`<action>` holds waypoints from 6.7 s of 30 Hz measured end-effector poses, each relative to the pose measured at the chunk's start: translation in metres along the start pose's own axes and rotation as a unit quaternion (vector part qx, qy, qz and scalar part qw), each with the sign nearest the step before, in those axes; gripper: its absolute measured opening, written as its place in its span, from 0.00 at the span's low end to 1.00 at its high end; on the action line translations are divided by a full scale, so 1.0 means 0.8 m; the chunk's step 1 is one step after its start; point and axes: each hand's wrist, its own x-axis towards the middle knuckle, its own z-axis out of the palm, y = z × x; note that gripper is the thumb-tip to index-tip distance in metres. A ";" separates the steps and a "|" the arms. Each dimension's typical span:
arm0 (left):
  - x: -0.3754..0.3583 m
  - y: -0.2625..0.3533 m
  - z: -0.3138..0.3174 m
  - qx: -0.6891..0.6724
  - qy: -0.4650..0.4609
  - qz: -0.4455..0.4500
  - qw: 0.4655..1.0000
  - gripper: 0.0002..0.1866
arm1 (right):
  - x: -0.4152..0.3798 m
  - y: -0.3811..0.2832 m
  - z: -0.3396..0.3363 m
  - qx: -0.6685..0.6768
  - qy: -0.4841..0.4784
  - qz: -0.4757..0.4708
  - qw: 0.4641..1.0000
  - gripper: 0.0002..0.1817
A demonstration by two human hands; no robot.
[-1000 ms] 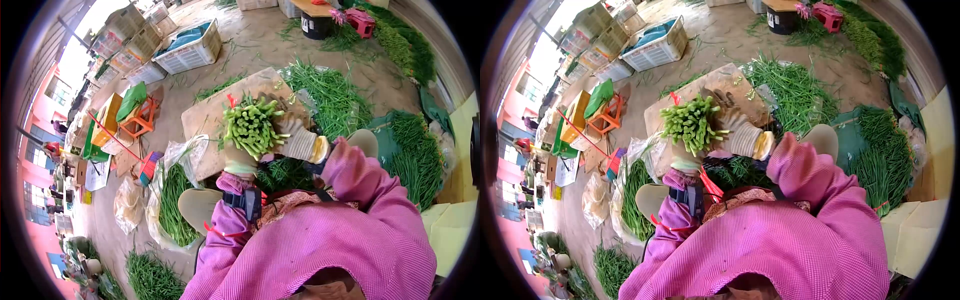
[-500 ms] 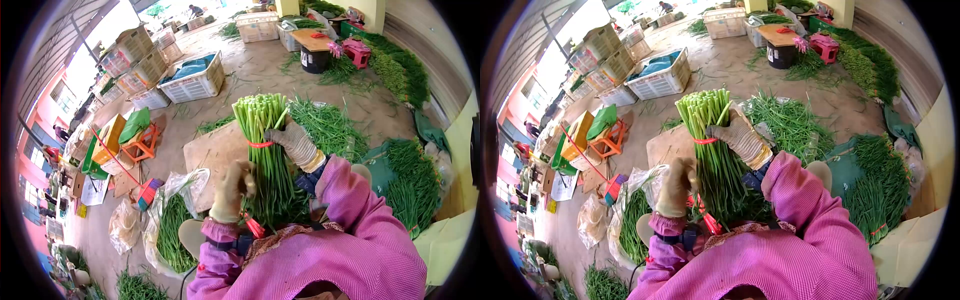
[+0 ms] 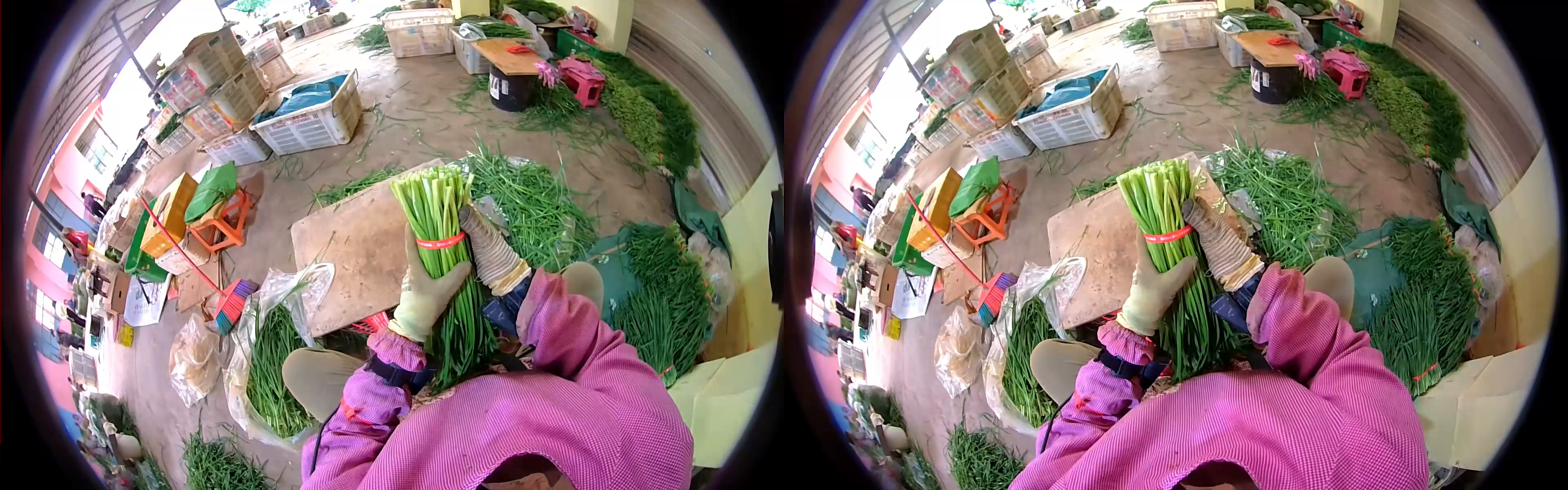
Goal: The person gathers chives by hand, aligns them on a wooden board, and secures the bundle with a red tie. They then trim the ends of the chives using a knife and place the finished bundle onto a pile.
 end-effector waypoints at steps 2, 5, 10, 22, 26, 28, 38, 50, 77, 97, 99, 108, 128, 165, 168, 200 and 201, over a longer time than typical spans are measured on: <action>0.000 0.002 0.003 0.036 0.030 0.025 0.999 0.56 | -0.004 -0.007 -0.002 -0.190 0.020 -0.040 0.981 0.36; 0.001 -0.002 0.005 0.048 0.067 0.064 0.995 0.55 | 0.003 -0.025 0.015 -0.185 0.025 -0.178 0.966 0.30; -0.008 0.024 0.009 0.191 0.113 0.087 0.971 0.56 | -0.018 -0.096 0.040 -0.607 0.145 -0.375 0.685 0.26; -0.017 0.004 0.005 0.311 0.142 0.140 0.929 0.55 | -0.029 -0.089 0.064 -0.593 0.101 -0.149 0.785 0.11; -0.021 0.002 0.003 0.337 0.153 0.123 0.921 0.55 | -0.008 -0.102 0.043 -0.388 0.115 -0.143 0.903 0.09; -0.022 -0.006 0.000 0.359 0.153 0.119 0.913 0.53 | 0.000 -0.146 0.043 -0.352 0.171 -0.237 0.889 0.08; -0.031 -0.037 -0.021 0.110 0.147 0.066 0.981 0.45 | 0.064 -0.265 -0.160 -0.548 0.053 -0.272 0.789 0.19; 0.057 0.160 -0.005 0.013 -0.056 0.148 0.987 0.38 | -0.086 -0.113 0.068 -0.354 0.076 -0.098 0.927 0.58; 0.073 0.194 0.209 0.489 -0.287 0.404 0.718 0.41 | -0.555 -0.218 -0.365 0.264 0.424 -0.496 0.710 0.30; 0.053 -0.053 -0.143 0.511 -0.104 -0.120 0.845 0.38 | -0.158 -0.106 -0.639 -0.714 0.414 0.381 0.417 0.56; 0.044 -0.069 -0.151 0.499 -0.089 -0.173 0.844 0.37 | -0.142 -0.046 -0.725 -0.674 0.356 0.389 0.518 0.40; 0.035 -0.116 -0.157 0.448 -0.099 -0.190 0.868 0.34 | -0.043 -0.126 -0.748 -0.740 0.395 0.188 0.511 0.17; -0.275 -0.041 -0.365 0.574 0.317 -0.215 0.724 0.23 | 0.257 -0.037 -0.301 -0.923 -0.071 0.278 0.258 0.40; -0.411 -0.206 -0.496 0.371 0.185 -0.562 0.715 0.36 | -0.087 0.617 0.252 -0.274 -0.154 0.728 0.609 0.56; -0.427 -0.272 -0.432 0.463 0.288 -0.417 0.727 0.37 | -0.104 0.659 0.229 -0.189 -0.208 0.681 0.677 0.53; -0.369 -0.162 -0.419 0.325 0.234 -0.404 0.822 0.19 | -0.070 0.567 0.259 -0.094 -0.089 0.639 0.758 0.39; -0.370 -0.152 -0.414 0.341 0.243 -0.368 0.830 0.21 | -0.065 0.548 0.266 -0.068 -0.094 0.664 0.739 0.39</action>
